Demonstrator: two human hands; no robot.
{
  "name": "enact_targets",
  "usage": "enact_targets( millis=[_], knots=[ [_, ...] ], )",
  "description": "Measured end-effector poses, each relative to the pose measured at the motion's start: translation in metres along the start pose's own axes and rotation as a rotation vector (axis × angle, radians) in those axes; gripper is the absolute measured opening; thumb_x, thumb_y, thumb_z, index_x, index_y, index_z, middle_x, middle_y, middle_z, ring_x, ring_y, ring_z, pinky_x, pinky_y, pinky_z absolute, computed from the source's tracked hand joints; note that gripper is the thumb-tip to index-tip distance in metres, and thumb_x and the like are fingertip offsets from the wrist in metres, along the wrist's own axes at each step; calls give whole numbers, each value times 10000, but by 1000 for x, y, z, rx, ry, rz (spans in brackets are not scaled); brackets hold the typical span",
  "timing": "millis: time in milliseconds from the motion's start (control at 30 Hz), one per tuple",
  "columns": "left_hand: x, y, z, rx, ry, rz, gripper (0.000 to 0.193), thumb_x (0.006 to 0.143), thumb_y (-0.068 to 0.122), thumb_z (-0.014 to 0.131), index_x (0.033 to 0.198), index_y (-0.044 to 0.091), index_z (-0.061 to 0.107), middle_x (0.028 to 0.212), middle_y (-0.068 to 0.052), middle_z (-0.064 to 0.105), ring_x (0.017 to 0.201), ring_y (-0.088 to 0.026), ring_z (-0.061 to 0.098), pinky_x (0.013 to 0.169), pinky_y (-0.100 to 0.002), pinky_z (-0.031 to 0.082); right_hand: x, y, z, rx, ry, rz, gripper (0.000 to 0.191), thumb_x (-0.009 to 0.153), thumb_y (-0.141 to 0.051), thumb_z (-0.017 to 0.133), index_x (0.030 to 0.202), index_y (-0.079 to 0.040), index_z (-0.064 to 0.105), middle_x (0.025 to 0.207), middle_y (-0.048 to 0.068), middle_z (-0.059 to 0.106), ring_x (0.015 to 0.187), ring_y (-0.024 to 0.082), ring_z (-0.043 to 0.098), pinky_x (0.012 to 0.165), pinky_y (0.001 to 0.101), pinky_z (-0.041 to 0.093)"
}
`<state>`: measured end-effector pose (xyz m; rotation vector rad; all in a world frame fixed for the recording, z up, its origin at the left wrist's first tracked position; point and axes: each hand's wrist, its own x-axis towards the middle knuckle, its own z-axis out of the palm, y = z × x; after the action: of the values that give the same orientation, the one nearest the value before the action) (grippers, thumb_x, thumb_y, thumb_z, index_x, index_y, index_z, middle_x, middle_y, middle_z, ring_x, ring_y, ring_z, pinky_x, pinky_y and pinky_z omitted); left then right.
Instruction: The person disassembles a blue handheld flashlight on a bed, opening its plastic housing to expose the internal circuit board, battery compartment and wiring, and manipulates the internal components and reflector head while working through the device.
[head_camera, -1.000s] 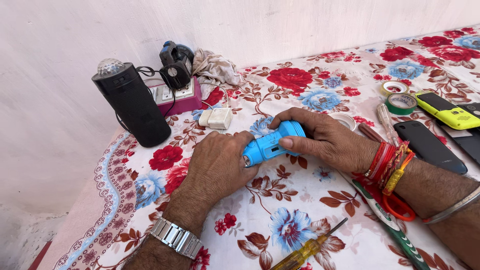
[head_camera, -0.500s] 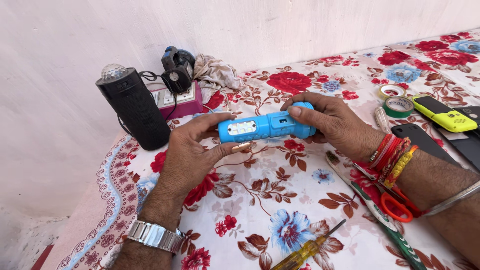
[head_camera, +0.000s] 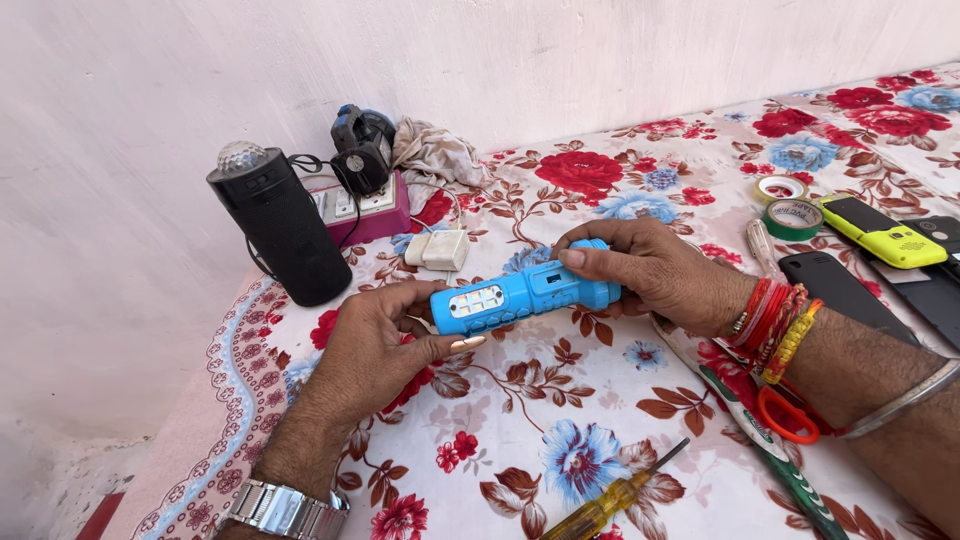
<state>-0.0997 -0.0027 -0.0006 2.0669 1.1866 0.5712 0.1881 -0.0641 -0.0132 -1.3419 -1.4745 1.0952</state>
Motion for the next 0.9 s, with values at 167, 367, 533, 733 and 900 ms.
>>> enact_targets(
  millis=[167, 367, 533, 733, 900],
  knots=[
    [-13, 0, 3, 332, 177, 424, 902, 562, 321, 969, 1338, 6, 635, 1243, -186, 680, 1141, -311, 653, 948, -468, 534, -2, -8, 10, -60, -5, 50, 563, 850, -501, 648, 1227, -89, 717, 753, 55, 698, 585, 102, 638, 485, 253, 486],
    [-10, 29, 31, 748, 151, 444, 755, 641, 546, 918, 1140, 39, 665, 1072, -160, 720, 1066, -305, 673, 976, -497, 471, -9, -17, 22, -104, -53, 39, 532, 839, -524, 667, 1178, -120, 734, 701, 43, 690, 527, 92, 593, 454, 242, 474],
    [-8, 42, 45, 862, 129, 255, 358, 790, 312, 850, 1000, 85, 669, 857, -93, 745, 830, -259, 743, 797, -462, 550, -9, -16, 26, -62, -56, 58, 510, 863, -488, 654, 1202, -117, 737, 737, 5, 644, 578, 68, 574, 488, 231, 477],
    [-10, 38, 55, 932, 217, 271, 153, 858, 195, 748, 903, 68, 678, 739, -108, 735, 716, -263, 746, 824, -478, 538, -6, -4, 29, 23, -63, 119, 524, 847, -473, 657, 1231, -120, 709, 801, -23, 688, 634, 37, 623, 528, 217, 540],
    [-9, 36, 55, 920, 207, 310, 101, 876, 164, 717, 894, 73, 677, 731, -109, 735, 714, -266, 746, 840, -484, 531, -5, -4, 24, -19, -149, 64, 540, 916, -508, 647, 1250, -92, 735, 729, 35, 636, 540, 79, 517, 428, 222, 394]
  ],
)
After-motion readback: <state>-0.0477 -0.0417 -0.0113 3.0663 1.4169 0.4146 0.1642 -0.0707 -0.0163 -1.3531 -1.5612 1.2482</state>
